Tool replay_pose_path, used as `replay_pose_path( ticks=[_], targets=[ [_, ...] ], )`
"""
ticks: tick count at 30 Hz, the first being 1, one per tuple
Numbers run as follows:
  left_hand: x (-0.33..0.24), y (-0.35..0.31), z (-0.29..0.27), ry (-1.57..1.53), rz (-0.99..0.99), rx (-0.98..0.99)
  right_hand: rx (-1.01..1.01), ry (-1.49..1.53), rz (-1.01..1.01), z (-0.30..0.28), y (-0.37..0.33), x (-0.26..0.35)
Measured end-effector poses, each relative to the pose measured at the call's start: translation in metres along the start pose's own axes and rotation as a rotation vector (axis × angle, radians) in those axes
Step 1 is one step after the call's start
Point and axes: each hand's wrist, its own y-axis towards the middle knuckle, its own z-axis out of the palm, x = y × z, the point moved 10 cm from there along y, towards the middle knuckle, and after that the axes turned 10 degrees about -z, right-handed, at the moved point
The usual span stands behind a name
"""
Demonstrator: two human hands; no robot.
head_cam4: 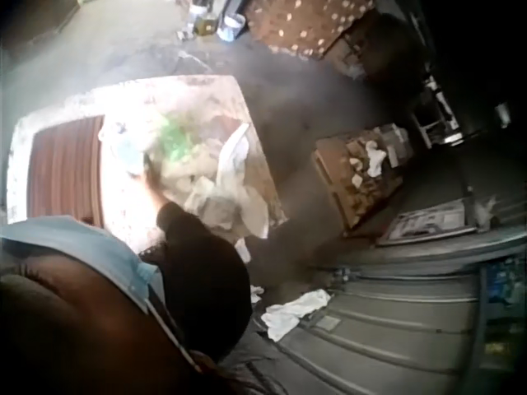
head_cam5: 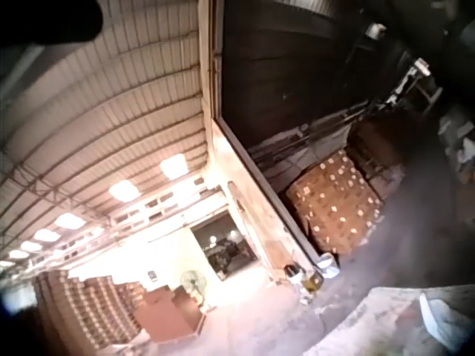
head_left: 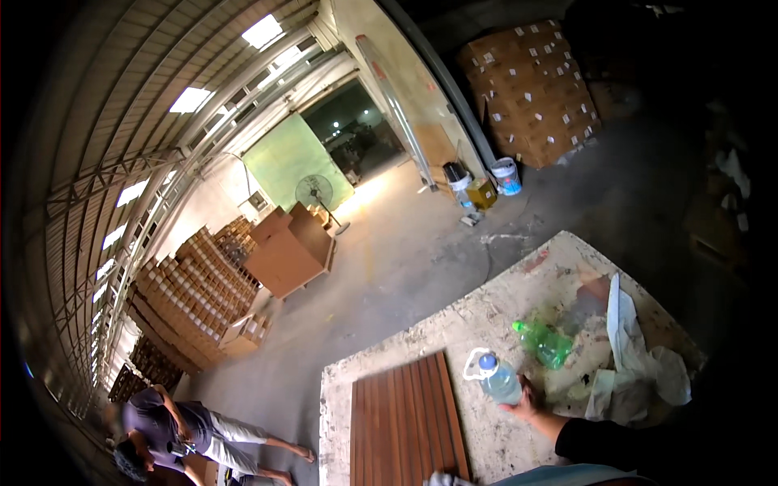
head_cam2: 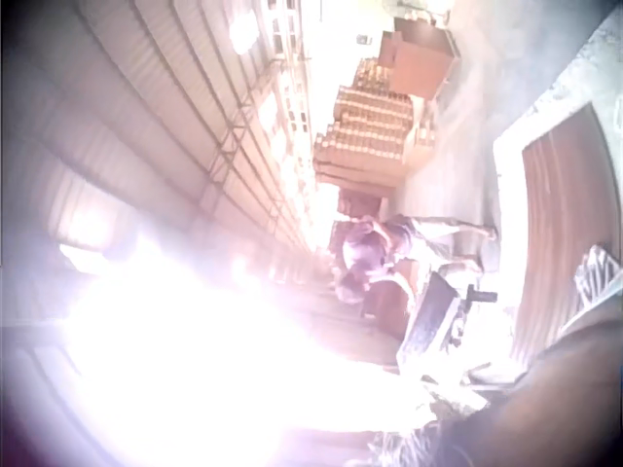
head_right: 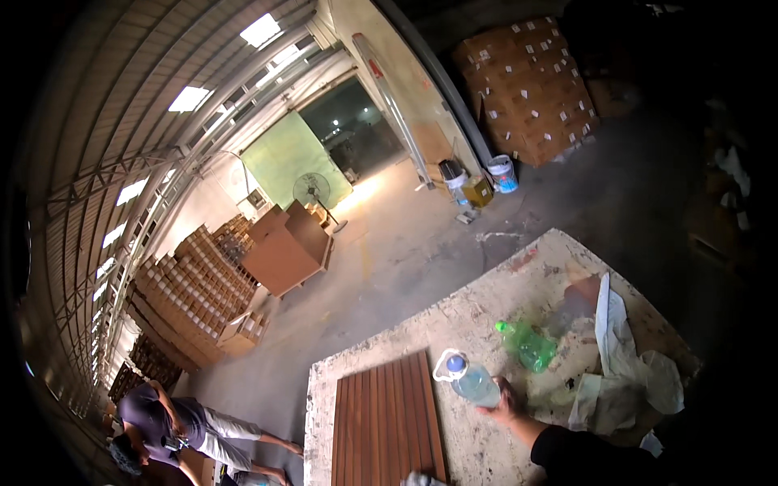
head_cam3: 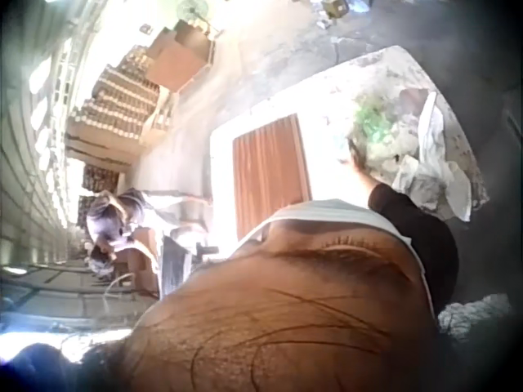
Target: The person wipes a wooden slat panel with a cloth after spraying liquid from a bottle, then lifts the panel by hand.
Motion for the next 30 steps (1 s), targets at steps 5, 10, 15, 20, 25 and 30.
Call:
replay_pose_path(
  ticks=[5,10,15,20,25,30],
  targets=[
    [-0.003,0.071,0.043,-0.066,-0.072,-0.058,0.001,0.073,0.051,0.010,0.008,-0.001],
    [-0.081,-0.045,-0.163,-0.327,0.191,-1.232,0.036,-0.040,0.029,-0.003,0.005,-0.003],
    [0.015,-0.057,-0.018,-0.033,-0.122,-0.067,0.078,-0.029,0.013,-0.003,0.009,0.012],
    [0.020,-0.041,-0.015,-0.035,-0.142,-0.125,0.105,-0.088,0.023,0.007,0.003,0.003],
    [0.016,-0.016,-0.006,-0.057,-0.144,-0.136,0.063,-0.055,0.063,0.003,0.005,-0.008],
    [0.019,-0.005,0.002,-0.069,-0.173,-0.135,0.245,-0.059,0.204,-0.003,0.009,-0.008]
  ],
)
